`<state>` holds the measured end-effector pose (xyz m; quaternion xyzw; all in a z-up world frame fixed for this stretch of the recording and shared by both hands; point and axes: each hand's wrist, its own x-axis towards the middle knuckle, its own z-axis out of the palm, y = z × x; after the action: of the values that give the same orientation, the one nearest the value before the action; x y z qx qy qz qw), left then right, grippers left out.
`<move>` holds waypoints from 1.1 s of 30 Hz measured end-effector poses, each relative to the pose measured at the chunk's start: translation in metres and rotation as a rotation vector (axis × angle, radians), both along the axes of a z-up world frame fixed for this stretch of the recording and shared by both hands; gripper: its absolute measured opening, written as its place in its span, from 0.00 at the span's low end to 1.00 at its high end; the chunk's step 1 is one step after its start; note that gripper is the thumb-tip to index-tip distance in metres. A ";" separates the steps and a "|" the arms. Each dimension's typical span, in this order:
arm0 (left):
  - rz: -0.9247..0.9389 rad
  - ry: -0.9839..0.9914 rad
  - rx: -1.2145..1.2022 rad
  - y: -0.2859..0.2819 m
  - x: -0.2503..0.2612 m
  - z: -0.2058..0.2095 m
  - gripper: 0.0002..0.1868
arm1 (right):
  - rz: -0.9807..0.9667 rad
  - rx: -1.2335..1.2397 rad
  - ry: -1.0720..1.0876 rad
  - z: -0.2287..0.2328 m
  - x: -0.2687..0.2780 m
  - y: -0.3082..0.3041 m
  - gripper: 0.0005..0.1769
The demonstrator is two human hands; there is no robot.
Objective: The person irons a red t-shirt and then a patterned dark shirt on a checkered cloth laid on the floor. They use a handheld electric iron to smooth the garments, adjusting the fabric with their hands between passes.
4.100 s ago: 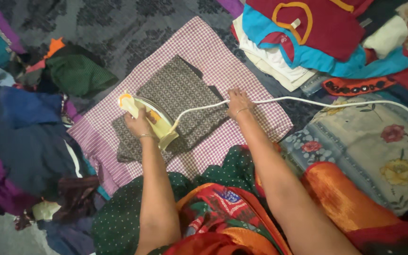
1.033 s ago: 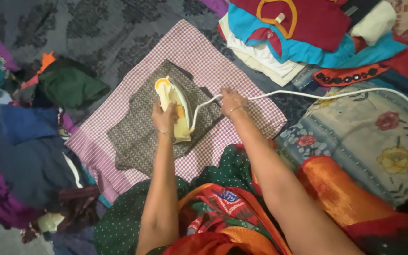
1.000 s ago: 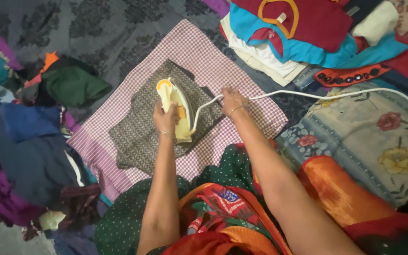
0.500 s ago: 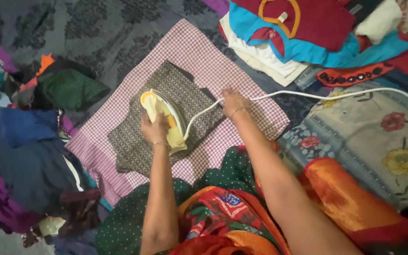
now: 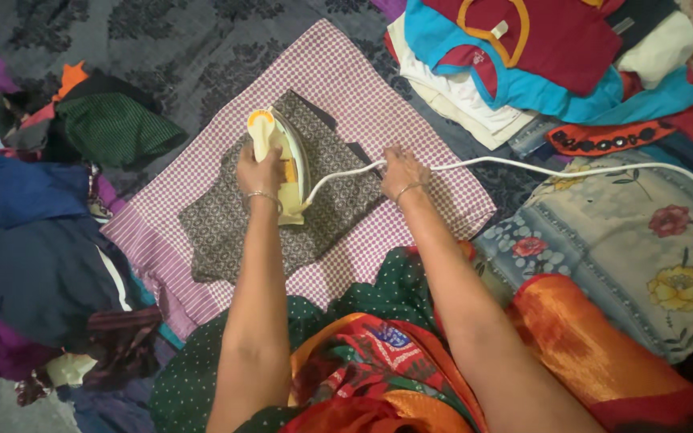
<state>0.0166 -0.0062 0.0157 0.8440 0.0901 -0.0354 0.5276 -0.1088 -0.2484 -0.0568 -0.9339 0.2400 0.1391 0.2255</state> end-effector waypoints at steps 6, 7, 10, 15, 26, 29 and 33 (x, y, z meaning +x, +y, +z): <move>-0.020 -0.080 -0.138 0.005 0.003 -0.030 0.22 | -0.003 0.025 0.023 0.005 -0.003 -0.001 0.33; -0.050 -0.127 -0.143 0.007 0.002 -0.033 0.20 | -0.006 0.030 0.035 0.005 -0.003 -0.003 0.34; -0.082 -0.132 -0.185 0.011 -0.009 -0.029 0.17 | 0.007 0.012 -0.001 0.002 -0.004 -0.004 0.35; 0.107 0.103 -0.218 0.006 -0.050 0.009 0.18 | 0.034 0.041 0.021 0.004 -0.008 -0.010 0.37; 0.261 -0.189 -0.392 0.067 -0.094 -0.024 0.12 | -0.060 -0.074 -0.359 -0.067 -0.009 -0.011 0.15; 0.256 -0.197 -0.371 0.075 -0.084 -0.021 0.11 | -0.115 -0.008 -0.401 -0.052 -0.011 -0.007 0.02; 0.257 -0.171 -0.306 0.069 -0.072 -0.011 0.11 | -0.162 0.043 -0.528 -0.007 -0.010 0.005 0.02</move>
<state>-0.0551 0.0631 0.0047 0.7356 0.1455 0.0904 0.6554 -0.1189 -0.2437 -0.0634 -0.9106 0.2440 -0.1226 0.3102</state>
